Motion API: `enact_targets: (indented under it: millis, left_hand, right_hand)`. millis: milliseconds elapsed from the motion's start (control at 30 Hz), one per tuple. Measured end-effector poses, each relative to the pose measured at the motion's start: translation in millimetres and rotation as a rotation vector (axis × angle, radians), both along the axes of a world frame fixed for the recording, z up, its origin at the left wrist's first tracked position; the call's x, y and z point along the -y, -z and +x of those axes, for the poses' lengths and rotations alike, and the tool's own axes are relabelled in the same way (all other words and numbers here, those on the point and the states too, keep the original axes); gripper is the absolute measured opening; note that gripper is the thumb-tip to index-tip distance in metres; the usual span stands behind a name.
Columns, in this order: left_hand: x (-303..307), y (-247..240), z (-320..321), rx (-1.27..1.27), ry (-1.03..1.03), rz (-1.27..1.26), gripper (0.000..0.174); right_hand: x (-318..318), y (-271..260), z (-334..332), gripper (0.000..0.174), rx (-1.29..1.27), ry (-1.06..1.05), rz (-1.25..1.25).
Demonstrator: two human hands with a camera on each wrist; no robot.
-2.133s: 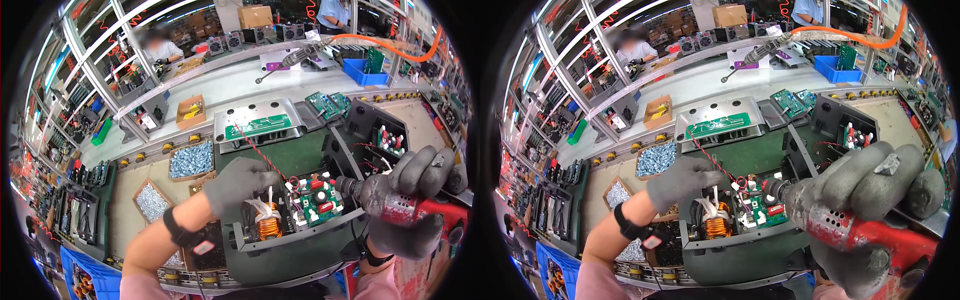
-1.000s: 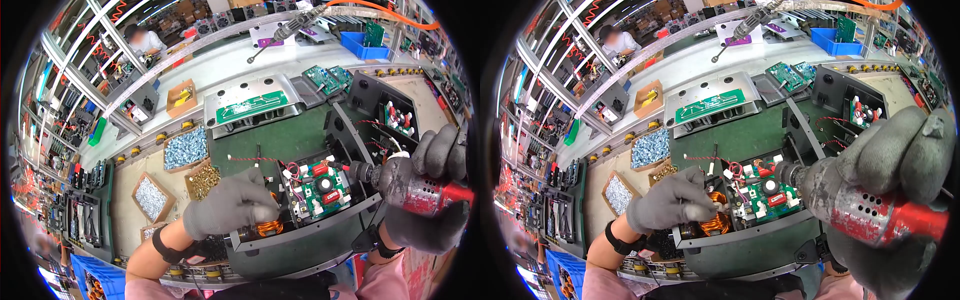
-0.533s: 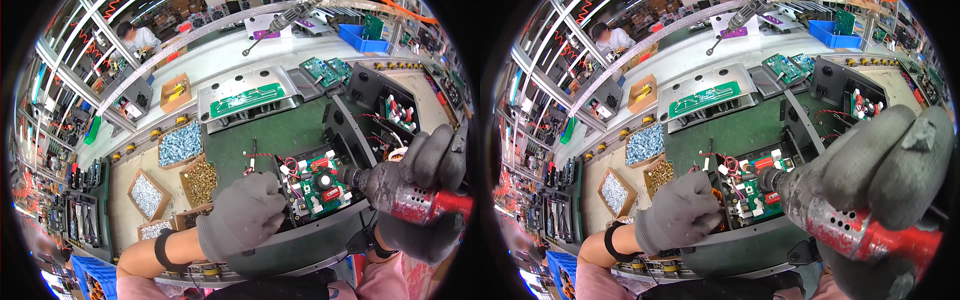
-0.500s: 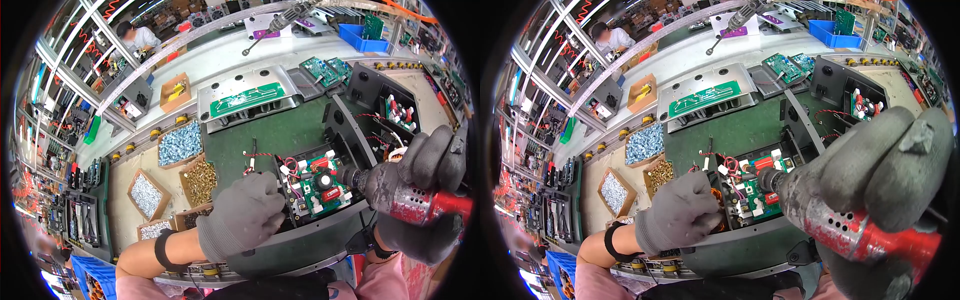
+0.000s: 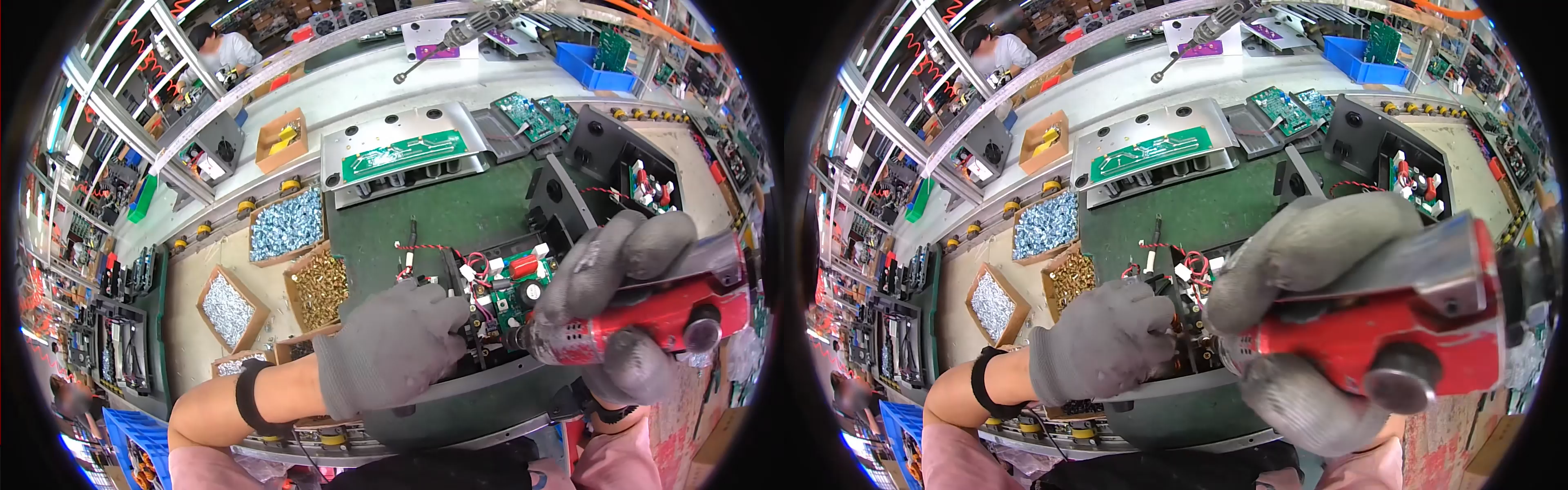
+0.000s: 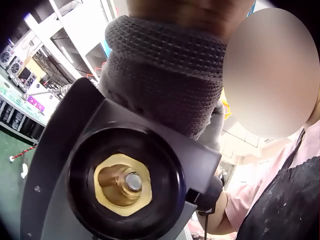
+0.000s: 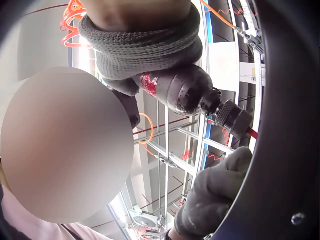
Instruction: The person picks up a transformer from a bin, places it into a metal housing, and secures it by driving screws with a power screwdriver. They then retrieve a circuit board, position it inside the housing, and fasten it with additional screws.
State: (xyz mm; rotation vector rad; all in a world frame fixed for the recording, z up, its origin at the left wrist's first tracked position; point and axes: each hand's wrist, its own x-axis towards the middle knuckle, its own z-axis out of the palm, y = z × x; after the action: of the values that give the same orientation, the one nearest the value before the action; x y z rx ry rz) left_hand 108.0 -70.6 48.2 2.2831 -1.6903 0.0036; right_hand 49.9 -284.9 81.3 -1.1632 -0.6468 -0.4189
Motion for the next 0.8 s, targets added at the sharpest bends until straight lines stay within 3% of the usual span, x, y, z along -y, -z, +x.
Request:
enact_targets:
  millis: [200,333,400,467,500,567,600,733,800]
  left_hand:
    - [-3,-2,-2,-0.043,-0.009,0.054,0.013]
    - [-4,-11,-5,-0.182,-0.149,0.05,0.014]
    - [-9,-13,-3,-0.271,-0.209,0.113,0.015]
    - [-13,-1,5,-0.378,-0.401,-0.102,0.018]
    - [-18,2,15,-0.379,-0.395,-0.105,0.018]
    - [-32,0,37,-0.855,-0.373,-0.324,0.031]
    - [-35,-5,35,-1.306,-0.453,-0.427,0.031]
    - [-31,6,35,-1.414,-0.387,-0.585,0.028]
    - [-26,8,32,-1.56,-0.35,-0.676,0.026]
  right_hand:
    - [-12,0,5,0.047,-0.059,0.087,-0.292]
    - [-32,-12,11,0.042,-0.033,0.204,-0.604]
    - [-46,-13,11,0.039,-0.064,0.262,-0.623]
    - [-55,-15,10,0.029,-0.128,0.309,-0.585]
    - [-57,-15,9,0.025,-0.153,0.322,-0.562]
    - [-59,-14,8,0.022,-0.2,0.328,-0.555]
    - [-58,-13,8,0.023,-0.212,0.327,-0.564]
    - [-57,-9,8,0.023,-0.169,0.333,-0.617]
    - [-56,-8,7,0.025,-0.245,0.244,-0.478]
